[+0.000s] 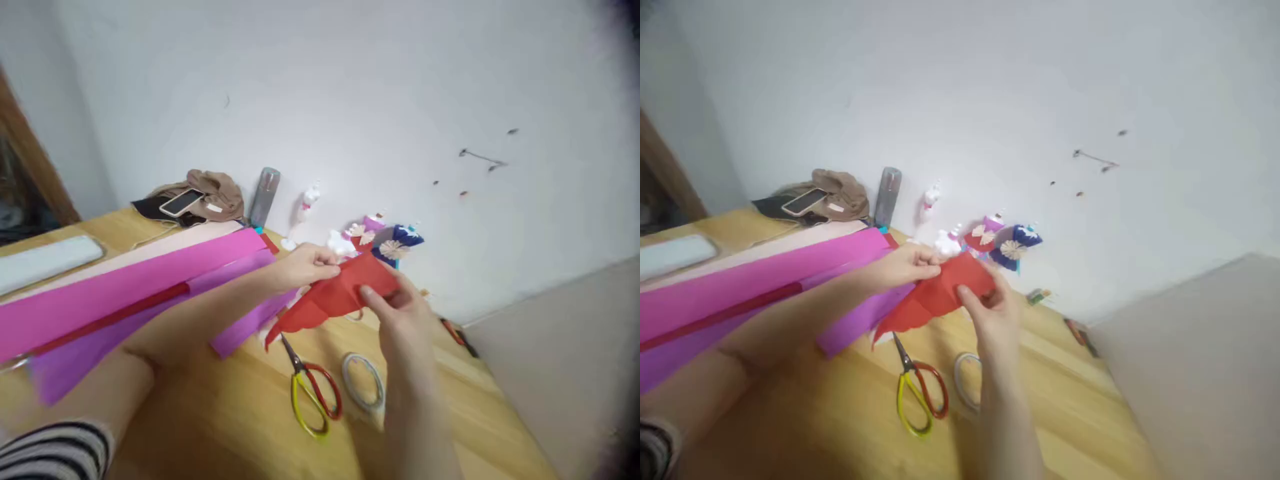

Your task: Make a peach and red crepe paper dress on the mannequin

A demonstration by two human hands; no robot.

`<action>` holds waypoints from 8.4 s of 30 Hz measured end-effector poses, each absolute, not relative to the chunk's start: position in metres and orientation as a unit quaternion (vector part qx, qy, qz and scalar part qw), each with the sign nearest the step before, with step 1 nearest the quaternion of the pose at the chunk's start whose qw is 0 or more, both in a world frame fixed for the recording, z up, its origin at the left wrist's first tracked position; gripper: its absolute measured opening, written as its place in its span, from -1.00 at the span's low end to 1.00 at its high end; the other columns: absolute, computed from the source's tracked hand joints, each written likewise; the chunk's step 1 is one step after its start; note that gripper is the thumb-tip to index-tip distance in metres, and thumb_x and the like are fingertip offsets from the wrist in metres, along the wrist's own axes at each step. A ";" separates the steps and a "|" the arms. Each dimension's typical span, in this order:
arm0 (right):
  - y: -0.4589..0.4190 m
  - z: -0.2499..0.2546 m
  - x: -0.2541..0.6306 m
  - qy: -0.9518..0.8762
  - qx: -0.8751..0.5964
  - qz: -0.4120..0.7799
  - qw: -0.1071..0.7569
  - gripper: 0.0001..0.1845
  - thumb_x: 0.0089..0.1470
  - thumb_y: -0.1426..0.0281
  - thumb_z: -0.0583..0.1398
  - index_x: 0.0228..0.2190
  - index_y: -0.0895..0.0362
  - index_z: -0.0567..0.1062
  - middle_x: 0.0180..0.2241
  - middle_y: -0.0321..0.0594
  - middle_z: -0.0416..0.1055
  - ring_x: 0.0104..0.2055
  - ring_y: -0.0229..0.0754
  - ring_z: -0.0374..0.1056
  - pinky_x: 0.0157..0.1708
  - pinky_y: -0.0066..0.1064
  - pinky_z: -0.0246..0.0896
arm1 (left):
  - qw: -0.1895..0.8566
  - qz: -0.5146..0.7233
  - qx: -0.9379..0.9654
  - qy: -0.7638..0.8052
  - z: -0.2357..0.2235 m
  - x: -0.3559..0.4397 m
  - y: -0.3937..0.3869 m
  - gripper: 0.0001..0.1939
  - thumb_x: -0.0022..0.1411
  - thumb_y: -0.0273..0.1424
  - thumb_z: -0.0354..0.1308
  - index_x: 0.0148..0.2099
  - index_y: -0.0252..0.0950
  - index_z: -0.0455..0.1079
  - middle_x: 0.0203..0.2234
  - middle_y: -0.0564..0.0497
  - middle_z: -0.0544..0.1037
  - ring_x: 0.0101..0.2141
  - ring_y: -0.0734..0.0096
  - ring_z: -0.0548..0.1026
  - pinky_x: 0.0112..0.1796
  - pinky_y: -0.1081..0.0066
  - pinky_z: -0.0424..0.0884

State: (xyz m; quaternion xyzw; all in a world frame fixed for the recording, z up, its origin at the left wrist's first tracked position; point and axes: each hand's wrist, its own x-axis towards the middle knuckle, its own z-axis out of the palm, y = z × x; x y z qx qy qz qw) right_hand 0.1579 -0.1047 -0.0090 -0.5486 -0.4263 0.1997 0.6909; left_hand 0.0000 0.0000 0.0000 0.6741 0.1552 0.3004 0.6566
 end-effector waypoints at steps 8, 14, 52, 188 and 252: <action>-0.111 -0.004 0.156 -0.469 -0.547 0.179 0.670 -0.80 -0.22 0.32 0.40 -0.44 0.10 0.63 -0.40 -0.21 0.63 -0.39 -0.11 0.49 -0.29 -0.23 0.42 | 0.717 0.317 0.604 0.140 -0.018 0.007 -0.028 -0.53 -0.03 -0.19 0.44 -0.15 -0.34 0.43 -0.34 -0.01 0.57 -0.38 0.48 0.51 -0.36 0.51 0.37; -0.116 -0.015 0.154 -0.477 -0.550 0.215 0.651 -0.79 -0.21 0.24 0.42 -0.47 0.08 0.63 -0.44 -0.23 0.62 -0.41 -0.13 0.48 -0.32 -0.26 0.43 | 0.688 0.340 0.616 0.180 -0.020 0.004 -0.032 -0.76 0.12 -0.32 0.34 -0.40 -0.40 0.43 -0.52 0.02 0.54 -0.49 0.51 0.48 -0.44 0.54 0.36; -0.124 -0.014 0.164 -0.562 -0.580 0.258 0.530 -0.67 -0.09 0.03 0.36 -0.45 0.03 0.65 -0.41 -0.18 0.60 -0.36 -0.10 0.46 -0.31 -0.31 0.36 | 0.640 0.324 0.679 0.156 -0.049 0.032 0.055 -0.50 -0.24 -0.28 0.46 -0.24 -0.43 0.44 -0.40 0.00 0.51 -0.36 0.41 0.45 -0.27 0.42 0.32; -0.117 -0.016 0.207 -0.412 -0.576 0.291 0.643 -0.80 -0.25 0.27 0.46 -0.48 0.02 0.64 -0.55 -0.26 0.55 -0.55 -0.18 0.41 -0.56 -0.35 0.32 | 0.488 0.126 0.839 0.205 0.019 -0.041 0.039 -0.86 0.06 -0.45 0.17 -0.30 -0.35 0.50 -0.53 0.10 0.45 -0.51 0.56 0.34 -0.48 0.55 0.18; -0.113 -0.017 0.198 -0.407 -0.533 0.305 0.677 -0.76 -0.33 0.29 0.50 -0.47 -0.02 0.68 -0.57 -0.31 0.55 -0.57 -0.28 0.40 -0.54 -0.45 0.31 | 0.515 0.158 0.827 0.159 0.015 -0.048 0.056 -0.75 0.00 -0.44 0.27 -0.20 -0.36 0.50 -0.44 0.06 0.57 -0.42 0.49 0.48 -0.39 0.54 0.32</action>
